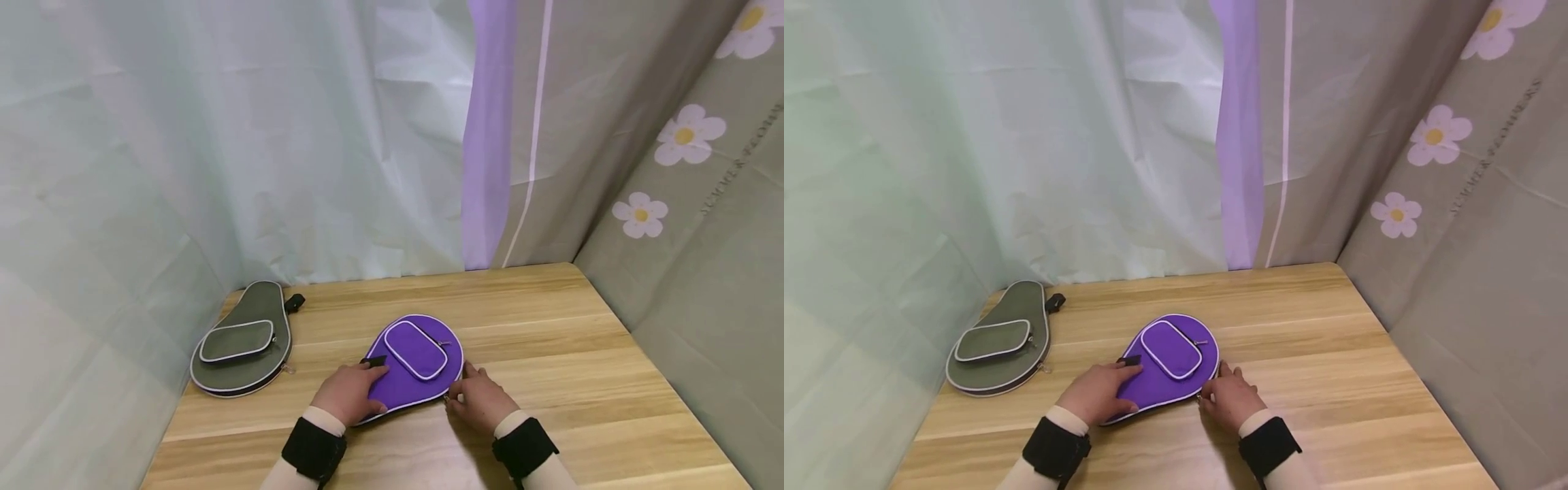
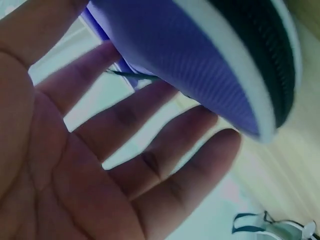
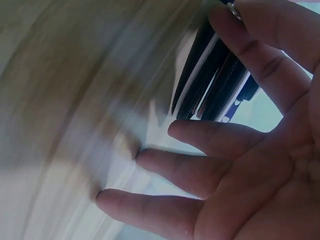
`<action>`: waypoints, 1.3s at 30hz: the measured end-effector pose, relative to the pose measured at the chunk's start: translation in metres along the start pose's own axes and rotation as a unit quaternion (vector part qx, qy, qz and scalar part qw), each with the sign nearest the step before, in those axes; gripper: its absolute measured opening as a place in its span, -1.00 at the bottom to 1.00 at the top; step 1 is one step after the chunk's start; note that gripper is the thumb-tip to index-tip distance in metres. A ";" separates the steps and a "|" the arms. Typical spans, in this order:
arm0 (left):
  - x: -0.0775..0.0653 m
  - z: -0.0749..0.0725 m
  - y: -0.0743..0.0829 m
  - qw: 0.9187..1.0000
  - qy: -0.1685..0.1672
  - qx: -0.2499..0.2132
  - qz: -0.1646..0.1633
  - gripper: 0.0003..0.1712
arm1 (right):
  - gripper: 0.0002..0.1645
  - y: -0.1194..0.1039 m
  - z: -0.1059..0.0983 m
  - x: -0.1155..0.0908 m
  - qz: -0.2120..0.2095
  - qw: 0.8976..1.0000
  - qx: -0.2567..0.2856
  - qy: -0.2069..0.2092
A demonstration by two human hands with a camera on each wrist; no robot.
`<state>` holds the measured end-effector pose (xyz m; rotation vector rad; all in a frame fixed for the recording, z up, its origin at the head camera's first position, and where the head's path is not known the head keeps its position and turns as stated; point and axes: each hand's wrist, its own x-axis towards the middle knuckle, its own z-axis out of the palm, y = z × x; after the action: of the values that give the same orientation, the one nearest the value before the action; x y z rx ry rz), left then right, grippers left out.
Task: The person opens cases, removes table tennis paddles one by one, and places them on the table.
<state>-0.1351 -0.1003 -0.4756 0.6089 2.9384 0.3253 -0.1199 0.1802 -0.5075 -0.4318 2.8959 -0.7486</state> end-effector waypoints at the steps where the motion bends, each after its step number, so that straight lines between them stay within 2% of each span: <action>1: 0.000 0.001 0.003 1.000 0.002 0.006 0.000 -0.21 | -0.82 0.002 0.000 0.000 0.001 1.000 0.002 0.002; 5: 0.000 0.004 0.010 1.000 0.012 0.014 -0.002 -0.14 | -0.79 0.009 0.000 0.001 -0.007 1.000 0.000 0.013; 8: 0.003 0.004 0.010 1.000 0.019 0.003 0.005 -0.08 | -0.78 0.012 -0.002 0.001 -0.016 1.000 -0.002 0.016; 11: 0.008 0.004 0.005 0.999 0.013 -0.005 0.043 -0.04 | -0.79 0.013 -0.003 0.001 -0.010 1.000 0.001 0.010; 14: 0.013 0.005 0.002 0.995 -0.011 -0.021 0.095 -0.02 | -0.80 0.011 -0.004 0.001 0.007 1.000 0.000 0.004; 16: 0.016 0.006 0.000 0.993 -0.028 -0.035 0.112 -0.02 | -0.79 0.010 -0.005 0.001 0.020 1.000 -0.001 -0.001; 19: 0.018 0.007 0.001 0.992 -0.047 -0.049 0.105 -0.03 | -0.79 0.010 -0.006 0.000 0.035 0.999 -0.005 -0.005; 26: 0.021 0.005 0.004 0.994 -0.056 -0.046 0.081 -0.04 | -0.80 0.010 -0.005 -0.001 0.042 0.999 -0.007 -0.006; 39: 0.017 0.014 0.016 0.998 -0.027 -0.012 0.062 -0.08 | -0.84 0.003 -0.006 -0.002 0.049 0.999 -0.005 -0.012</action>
<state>-0.1427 -0.0766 -0.4866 0.7857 2.8486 0.3493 -0.1200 0.1861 -0.5040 -0.2966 2.8760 -0.7094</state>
